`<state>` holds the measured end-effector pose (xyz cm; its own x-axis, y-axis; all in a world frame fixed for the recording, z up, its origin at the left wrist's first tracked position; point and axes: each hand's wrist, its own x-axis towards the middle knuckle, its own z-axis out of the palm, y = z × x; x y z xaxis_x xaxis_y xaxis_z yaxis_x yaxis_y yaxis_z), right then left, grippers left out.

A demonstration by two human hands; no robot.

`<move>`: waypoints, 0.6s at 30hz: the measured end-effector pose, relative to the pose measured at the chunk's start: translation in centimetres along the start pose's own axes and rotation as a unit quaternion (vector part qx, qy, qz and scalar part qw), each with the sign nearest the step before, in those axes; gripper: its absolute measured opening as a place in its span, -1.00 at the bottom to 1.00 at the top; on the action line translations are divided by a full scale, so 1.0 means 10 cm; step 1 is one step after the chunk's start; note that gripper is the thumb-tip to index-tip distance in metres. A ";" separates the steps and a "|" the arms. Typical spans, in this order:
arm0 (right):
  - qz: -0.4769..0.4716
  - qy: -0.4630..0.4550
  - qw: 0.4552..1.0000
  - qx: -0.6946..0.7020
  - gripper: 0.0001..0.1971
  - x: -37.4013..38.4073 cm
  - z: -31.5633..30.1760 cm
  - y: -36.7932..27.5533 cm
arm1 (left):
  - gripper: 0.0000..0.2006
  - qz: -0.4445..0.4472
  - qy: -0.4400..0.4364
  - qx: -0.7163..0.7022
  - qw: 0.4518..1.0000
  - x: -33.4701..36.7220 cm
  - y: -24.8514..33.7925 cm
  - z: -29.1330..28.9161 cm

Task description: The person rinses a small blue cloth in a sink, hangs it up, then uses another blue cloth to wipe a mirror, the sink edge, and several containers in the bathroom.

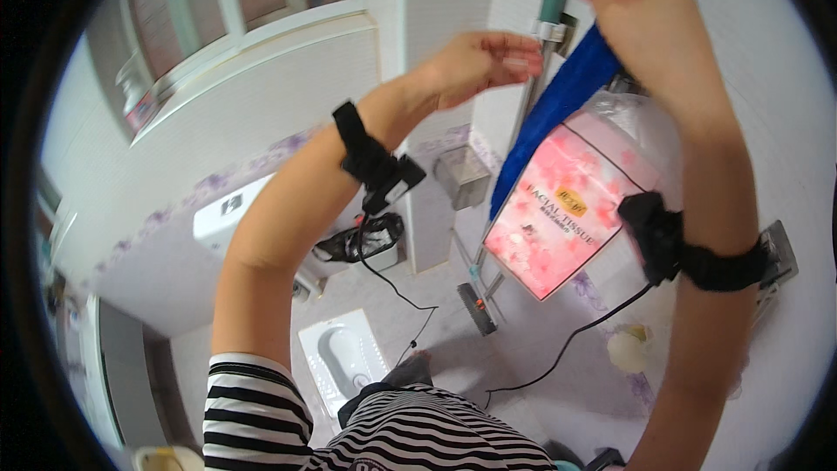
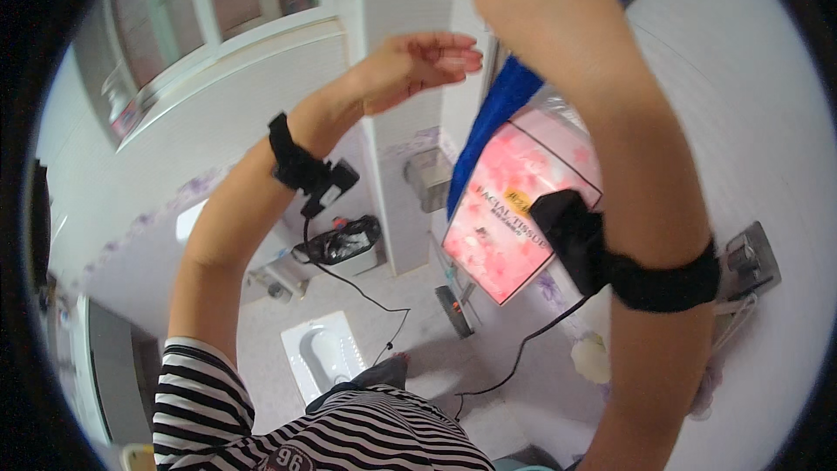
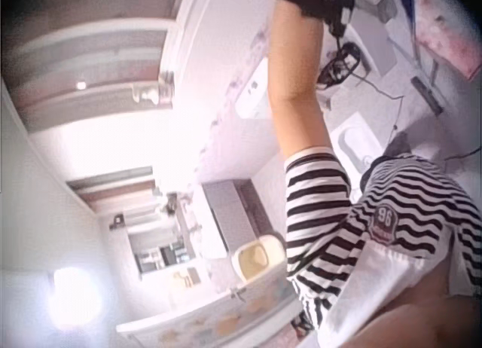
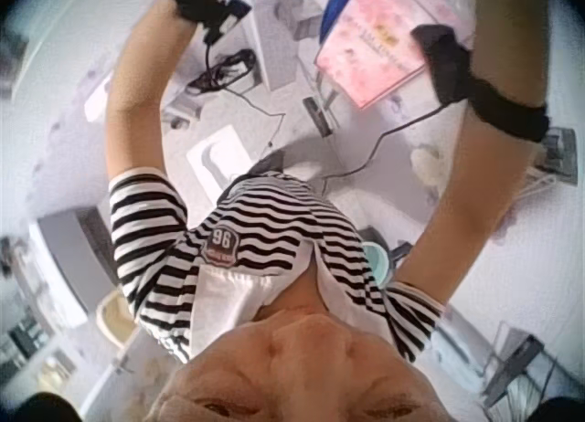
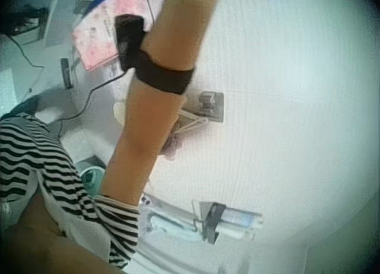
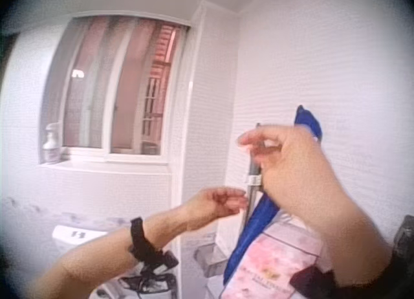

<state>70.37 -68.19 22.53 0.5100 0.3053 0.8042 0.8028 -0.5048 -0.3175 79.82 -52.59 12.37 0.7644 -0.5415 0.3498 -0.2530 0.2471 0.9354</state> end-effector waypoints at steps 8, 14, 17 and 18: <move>0.265 -0.076 0.843 0.462 -0.60 -0.69 0.98 -0.26 | -0.71 -0.079 0.163 0.013 0.983 -1.74 -0.08 0.07; 0.284 -0.173 0.729 0.598 -0.65 -0.90 1.59 -0.49 | -0.57 -0.095 0.248 -0.052 0.963 -2.53 0.06 -0.17; 0.274 -0.229 0.693 0.626 -0.69 -0.95 1.87 -0.66 | -0.54 -0.119 0.229 -0.096 0.961 -2.77 0.08 -0.23; 0.277 -0.245 0.677 0.637 -0.69 -0.97 1.97 -0.73 | -0.58 -0.110 0.240 -0.092 0.960 -2.86 0.03 -0.28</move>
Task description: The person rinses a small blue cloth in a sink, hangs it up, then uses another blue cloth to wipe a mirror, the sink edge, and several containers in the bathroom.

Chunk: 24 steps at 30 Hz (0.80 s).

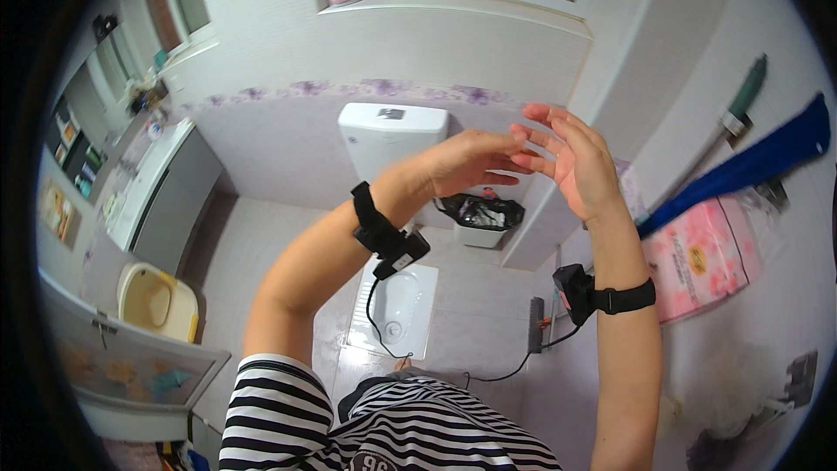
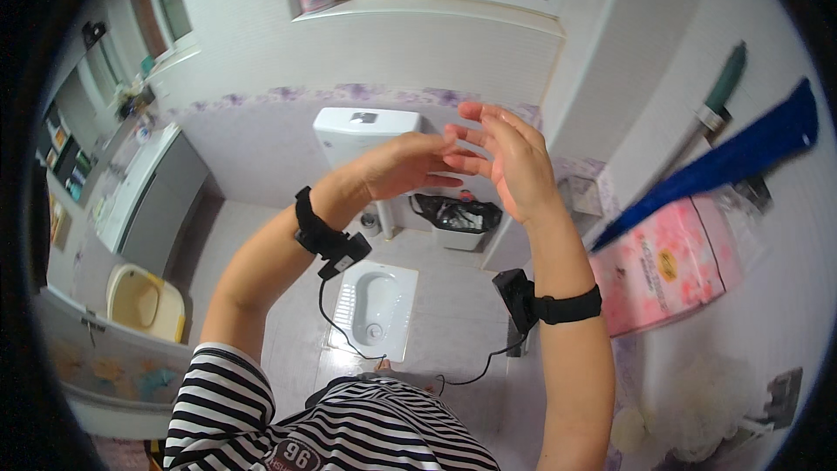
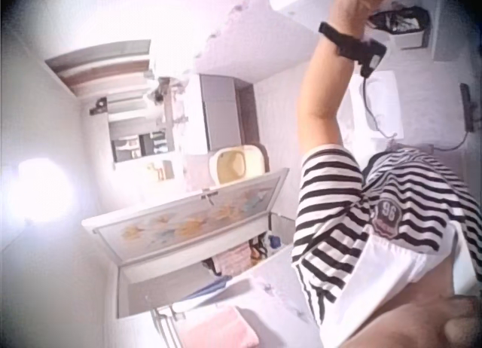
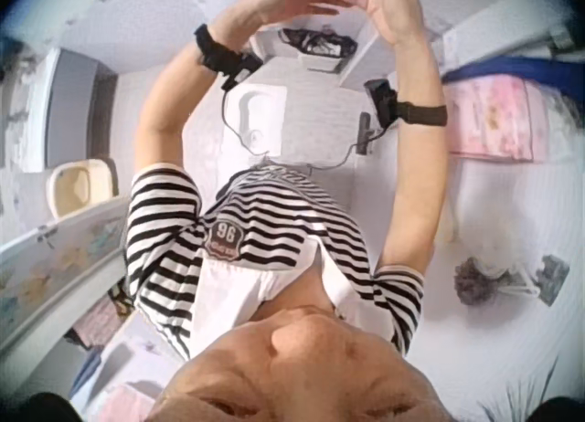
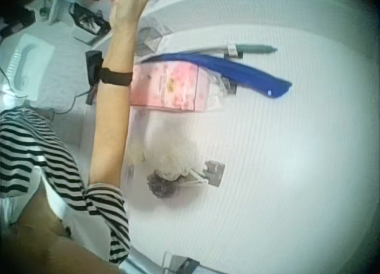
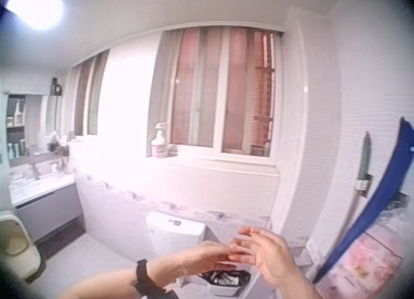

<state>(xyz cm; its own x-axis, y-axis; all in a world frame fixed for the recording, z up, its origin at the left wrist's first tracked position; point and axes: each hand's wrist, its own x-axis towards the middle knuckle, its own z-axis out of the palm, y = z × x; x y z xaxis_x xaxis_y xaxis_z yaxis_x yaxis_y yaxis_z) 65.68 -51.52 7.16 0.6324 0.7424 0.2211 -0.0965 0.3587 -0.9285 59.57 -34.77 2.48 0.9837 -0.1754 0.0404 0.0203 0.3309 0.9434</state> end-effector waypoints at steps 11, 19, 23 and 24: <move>0.100 -0.103 0.990 0.005 -0.71 0.50 0.41 1.30 | -0.78 0.003 0.329 0.063 0.942 -1.10 -0.52 -1.20; 0.267 -0.020 0.925 -0.271 -0.74 0.50 -0.08 2.21 | -0.75 -0.121 0.489 0.338 0.795 -2.47 -1.29 -2.24; 0.317 -0.094 0.879 -0.344 -0.75 0.42 -0.13 2.62 | -0.79 -0.116 0.480 0.358 0.793 -2.75 -2.03 -2.43; 0.314 -0.105 0.878 -0.347 -0.75 0.44 -0.03 2.70 | -0.81 -0.093 0.457 0.367 0.805 -2.73 -2.21 -2.43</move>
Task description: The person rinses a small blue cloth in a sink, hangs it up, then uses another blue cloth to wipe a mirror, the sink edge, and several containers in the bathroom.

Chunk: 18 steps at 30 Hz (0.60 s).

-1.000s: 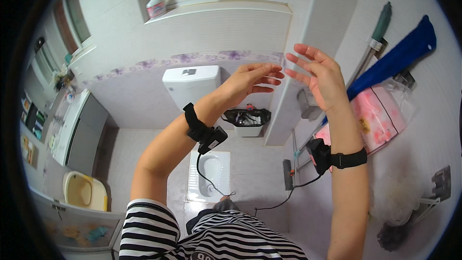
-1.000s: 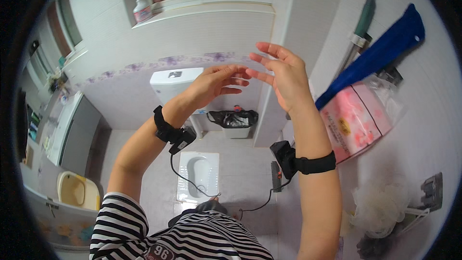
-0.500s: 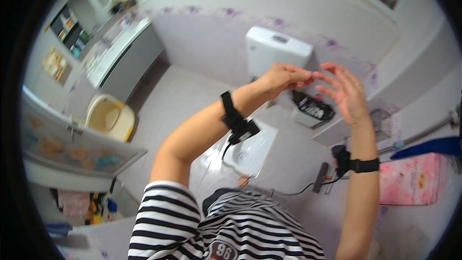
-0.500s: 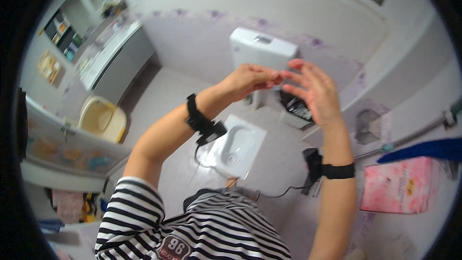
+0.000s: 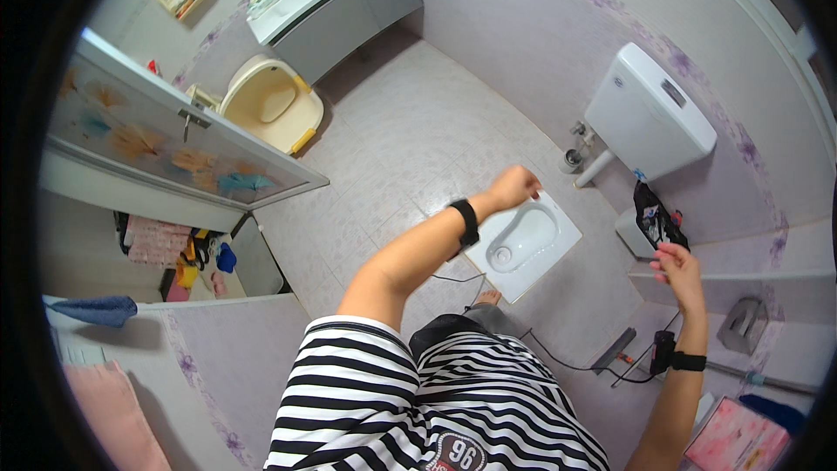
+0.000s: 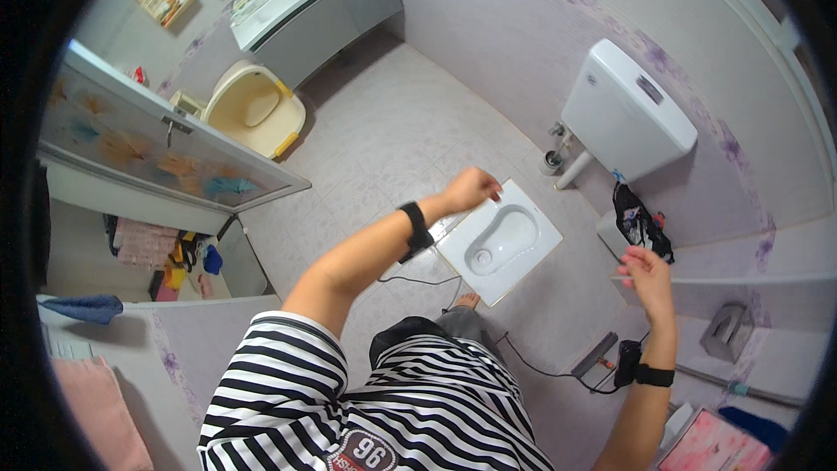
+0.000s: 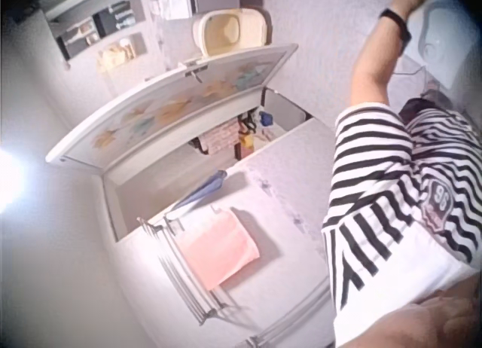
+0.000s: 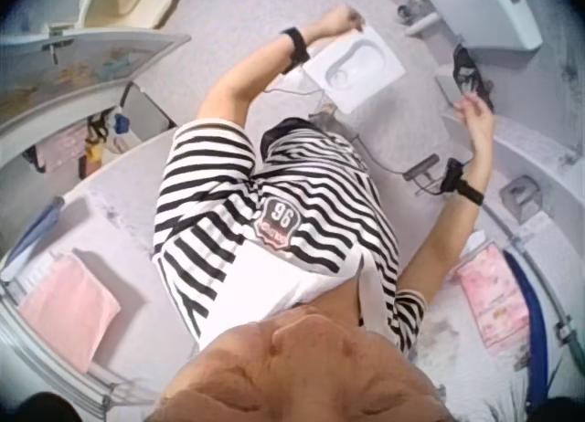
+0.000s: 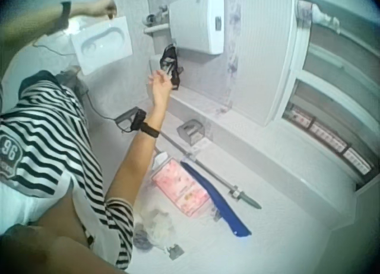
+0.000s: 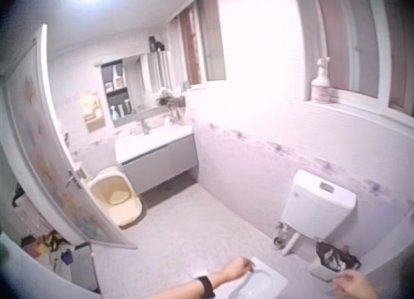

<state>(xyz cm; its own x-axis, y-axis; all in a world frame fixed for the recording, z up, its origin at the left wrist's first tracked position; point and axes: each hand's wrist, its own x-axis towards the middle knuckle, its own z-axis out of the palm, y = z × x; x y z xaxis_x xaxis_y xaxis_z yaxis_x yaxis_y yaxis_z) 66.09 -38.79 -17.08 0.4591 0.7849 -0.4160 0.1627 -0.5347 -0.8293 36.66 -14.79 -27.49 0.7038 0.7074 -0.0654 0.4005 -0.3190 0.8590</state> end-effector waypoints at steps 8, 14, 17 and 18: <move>-0.146 -0.094 0.982 -0.080 -0.58 0.34 0.97 -0.17 | -0.78 -0.043 -0.107 -0.019 0.993 -0.16 0.66 0.26; -0.278 -0.109 0.938 -0.175 -0.56 0.21 1.48 -0.46 | -0.80 -0.071 -0.076 -0.235 0.967 -0.31 0.63 0.40; -0.331 -0.088 0.902 -0.262 -0.63 0.43 1.45 -0.20 | -0.70 -0.063 -0.156 -0.317 0.933 -0.30 0.54 0.52; -0.328 -0.089 0.902 -0.265 -0.63 0.46 1.44 -0.18 | -0.65 -0.087 -0.192 -0.331 0.920 -0.33 0.60 0.46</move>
<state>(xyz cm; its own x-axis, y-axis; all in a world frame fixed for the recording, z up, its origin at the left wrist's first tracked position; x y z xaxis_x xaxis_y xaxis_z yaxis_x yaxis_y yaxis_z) 55.32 -29.74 -22.84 -0.0287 0.9996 0.0067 0.7649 0.0262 -0.6436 39.42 -21.97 -24.50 0.8694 0.3952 -0.2965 0.1709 0.3226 0.9310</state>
